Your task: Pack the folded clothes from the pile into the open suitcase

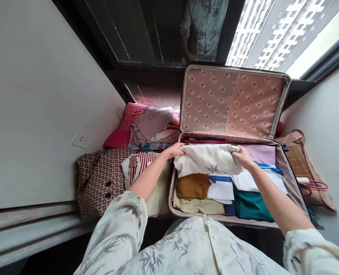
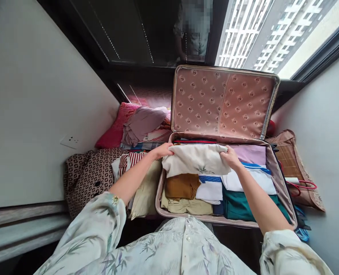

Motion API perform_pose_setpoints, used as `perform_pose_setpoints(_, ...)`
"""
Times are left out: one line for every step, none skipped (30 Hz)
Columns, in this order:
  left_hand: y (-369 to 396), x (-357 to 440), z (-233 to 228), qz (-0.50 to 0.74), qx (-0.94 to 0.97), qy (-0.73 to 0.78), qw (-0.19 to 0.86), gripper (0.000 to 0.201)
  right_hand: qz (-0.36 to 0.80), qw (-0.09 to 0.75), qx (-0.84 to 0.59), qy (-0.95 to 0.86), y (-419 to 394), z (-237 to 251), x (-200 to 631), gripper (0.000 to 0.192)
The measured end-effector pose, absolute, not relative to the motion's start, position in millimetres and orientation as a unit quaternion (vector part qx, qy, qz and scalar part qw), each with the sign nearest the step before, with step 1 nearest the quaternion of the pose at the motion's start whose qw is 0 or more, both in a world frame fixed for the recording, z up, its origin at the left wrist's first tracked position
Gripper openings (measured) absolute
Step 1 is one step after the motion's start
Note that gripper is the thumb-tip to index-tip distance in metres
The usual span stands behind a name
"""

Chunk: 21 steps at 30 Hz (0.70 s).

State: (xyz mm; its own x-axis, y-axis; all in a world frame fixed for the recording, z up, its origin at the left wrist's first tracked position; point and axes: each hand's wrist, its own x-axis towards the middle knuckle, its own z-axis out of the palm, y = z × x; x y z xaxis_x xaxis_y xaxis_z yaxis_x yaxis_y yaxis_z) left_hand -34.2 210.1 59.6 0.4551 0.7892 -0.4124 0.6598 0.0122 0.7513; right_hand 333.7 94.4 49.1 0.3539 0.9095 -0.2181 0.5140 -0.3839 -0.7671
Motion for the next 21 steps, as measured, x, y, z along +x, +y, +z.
perform_pose_setpoints(223.3,-24.9,58.9,0.061,0.709,0.538,0.453,0.032,0.304,0.280,-0.784,-0.464,107.1,44.4,334.1,0.031)
perform_pose_setpoints(232.3,-14.7,57.6,0.063,0.711,0.553,0.430,0.042,0.287,0.264,-0.800,-0.455,118.6,39.8,333.1,0.037)
perform_pose_setpoints(236.1,-3.6,55.1,0.073,0.715,0.564,0.406,0.054,0.275,0.258,-0.814,-0.442,127.8,35.1,330.7,0.044)
perform_pose_setpoints(234.8,7.8,50.8,0.086,0.727,0.572,0.370,0.064,0.256,0.258,-0.824,-0.435,134.0,29.8,326.6,0.053)
perform_pose_setpoints(228.5,19.0,44.4,0.099,0.745,0.575,0.323,0.071,0.226,0.251,-0.832,-0.441,136.6,24.0,320.8,0.061)
perform_pose_setpoints(218.3,29.2,36.0,0.110,0.766,0.572,0.270,0.075,0.187,0.234,-0.836,-0.459,135.9,17.5,313.6,0.066)
perform_pose_setpoints(205.7,37.7,25.6,0.114,0.788,0.564,0.218,0.077,0.145,0.207,-0.835,-0.489,132.3,10.3,305.2,0.069)
perform_pose_setpoints(192.1,44.1,13.8,0.111,0.808,0.551,0.176,0.078,0.105,0.169,-0.827,-0.527,126.7,2.3,296.3,0.070)
perform_pose_setpoints(179.3,48.1,1.0,0.101,0.822,0.540,0.152,0.079,0.073,0.124,-0.813,-0.564,120.2,-6.4,287.5,0.070)
perform_pose_setpoints(168.4,49.8,-12.2,0.086,0.829,0.532,0.149,0.080,0.056,0.078,-0.800,-0.592,113.8,-15.6,279.5,0.069)
perform_pose_setpoints(160.2,49.6,-25.3,0.072,0.831,0.529,0.156,0.080,0.056,0.038,-0.791,-0.608,108.2,-25.3,272.9,0.068)
perform_pose_setpoints(154.9,48.2,-37.6,0.062,0.830,0.529,0.166,0.079,0.063,0.004,-0.786,-0.616,104.0,-35.0,267.9,0.068)
perform_pose_setpoints(152.4,46.0,-48.7,0.056,0.827,0.531,0.175,0.078,0.073,-0.024,-0.783,-0.617,101.4,-44.5,264.7,0.068)
perform_pose_setpoints(151.9,43.8,-58.2,0.053,0.824,0.535,0.181,0.076,0.083,-0.045,-0.783,-0.615,100.1,-53.3,263.1,0.069)
perform_pose_setpoints(152.8,41.9,-66.0,0.053,0.822,0.537,0.183,0.074,0.089,-0.059,-0.784,-0.612,99.8,-61.3,262.8,0.069)
perform_pose_setpoints(154.2,40.6,-72.0,0.053,0.821,0.537,0.184,0.073,0.091,-0.064,-0.784,-0.610,100.2,-68.2,263.2,0.069)
perform_pose_setpoints(155.7,39.8,-76.5,0.054,0.822,0.537,0.184,0.072,0.089,-0.064,-0.785,-0.609,100.8,-74.0,264.1,0.070)
perform_pose_setpoints(157.0,39.6,-79.6,0.053,0.822,0.535,0.186,0.071,0.087,-0.058,-0.787,-0.608,101.4,-78.9,265.1,0.070)
perform_pose_setpoints(158.2,39.9,-81.6,0.051,0.822,0.534,0.191,0.071,0.086,-0.049,-0.789,-0.606,101.8,-82.8,265.9,0.070)
perform_pose_setpoints(159.5,40.5,-82.7,0.050,0.821,0.533,0.198,0.070,0.086,-0.039,-0.790,-0.605,102.2,-86.0,266.6,0.071)
perform_pose_setpoints(161.0,41.3,-83.0,0.050,0.820,0.532,0.206,0.070,0.087,-0.030,-0.791,-0.605,102.5,-88.6,267.1,0.071)
